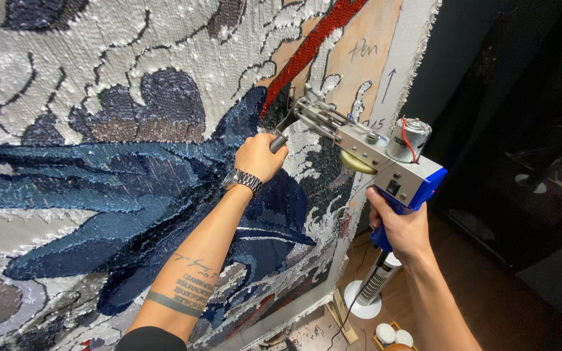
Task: The person uses a handheld tufting gun to apply blue yarn into a canvas stretched on a frame, following a pre-drawn design. The person guides the tool along the pattern to create a textured surface.
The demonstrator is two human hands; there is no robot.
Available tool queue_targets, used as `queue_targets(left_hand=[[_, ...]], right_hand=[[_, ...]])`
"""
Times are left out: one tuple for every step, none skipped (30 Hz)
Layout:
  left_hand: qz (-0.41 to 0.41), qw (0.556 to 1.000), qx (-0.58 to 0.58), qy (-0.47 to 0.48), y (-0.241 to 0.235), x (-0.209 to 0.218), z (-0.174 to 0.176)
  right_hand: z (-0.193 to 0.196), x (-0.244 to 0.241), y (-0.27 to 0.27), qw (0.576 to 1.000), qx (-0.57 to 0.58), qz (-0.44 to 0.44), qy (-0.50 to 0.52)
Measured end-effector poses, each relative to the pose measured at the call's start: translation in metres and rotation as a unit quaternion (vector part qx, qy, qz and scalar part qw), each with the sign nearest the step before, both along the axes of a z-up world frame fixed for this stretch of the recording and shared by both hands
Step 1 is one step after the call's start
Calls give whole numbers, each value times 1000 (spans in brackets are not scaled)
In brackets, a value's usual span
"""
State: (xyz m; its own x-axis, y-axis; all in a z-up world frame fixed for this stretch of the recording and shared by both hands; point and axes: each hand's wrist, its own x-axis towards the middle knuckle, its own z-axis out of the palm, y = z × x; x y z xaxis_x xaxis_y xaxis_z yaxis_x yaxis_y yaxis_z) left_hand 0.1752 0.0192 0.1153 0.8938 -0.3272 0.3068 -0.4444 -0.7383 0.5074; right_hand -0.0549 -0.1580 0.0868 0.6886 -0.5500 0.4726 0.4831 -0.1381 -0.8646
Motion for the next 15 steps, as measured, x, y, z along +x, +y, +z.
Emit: queue_targets(left_hand=[[0, 1000, 0, 0, 0, -1, 2], [0, 1000, -4, -2, 0, -2, 4], [0, 1000, -8, -6, 0, -2, 6], [0, 1000, -9, -8, 0, -1, 7], [2, 1000, -9, -9, 0, -1, 7], [4, 1000, -9, -11, 0, -1, 8], [4, 1000, -9, -11, 1, -1, 10], [2, 1000, -12, -11, 2, -2, 11], [1, 1000, -16, -11, 4, -3, 13], [1, 1000, -16, -11, 3, -3, 14], [1, 1000, -12, -10, 2, -2, 15], [2, 1000, -9, -9, 1, 0, 16], [2, 1000, -10, -9, 1, -1, 19], [0, 1000, -12, -13, 0, -2, 22], [-2, 1000, -13, -17, 0, -3, 25]], right_hand=[[0, 1, -1, 1000, 0, 0, 0], [0, 3, -3, 1000, -3, 1, 1], [0, 5, -4, 1000, -6, 2, 0], [1, 4, -3, 1000, -7, 2, -2], [1, 3, -2, 1000, -12, 2, -4], [2, 2, -1, 1000, -17, 1, -7], [2, 3, -2, 1000, -17, 1, -7], [3, 4, -2, 1000, -20, 1, -8], [3, 5, -2, 1000, -22, 1, -8], [2, 5, -4, 1000, -22, 1, -8], [3, 6, -6, 1000, -22, 1, -12], [3, 7, -8, 1000, -22, 2, -16], [2, 8, -10, 1000, -23, 2, -17], [0, 9, -12, 1000, -23, 3, -22], [-1, 10, -14, 999, -22, 4, -26]])
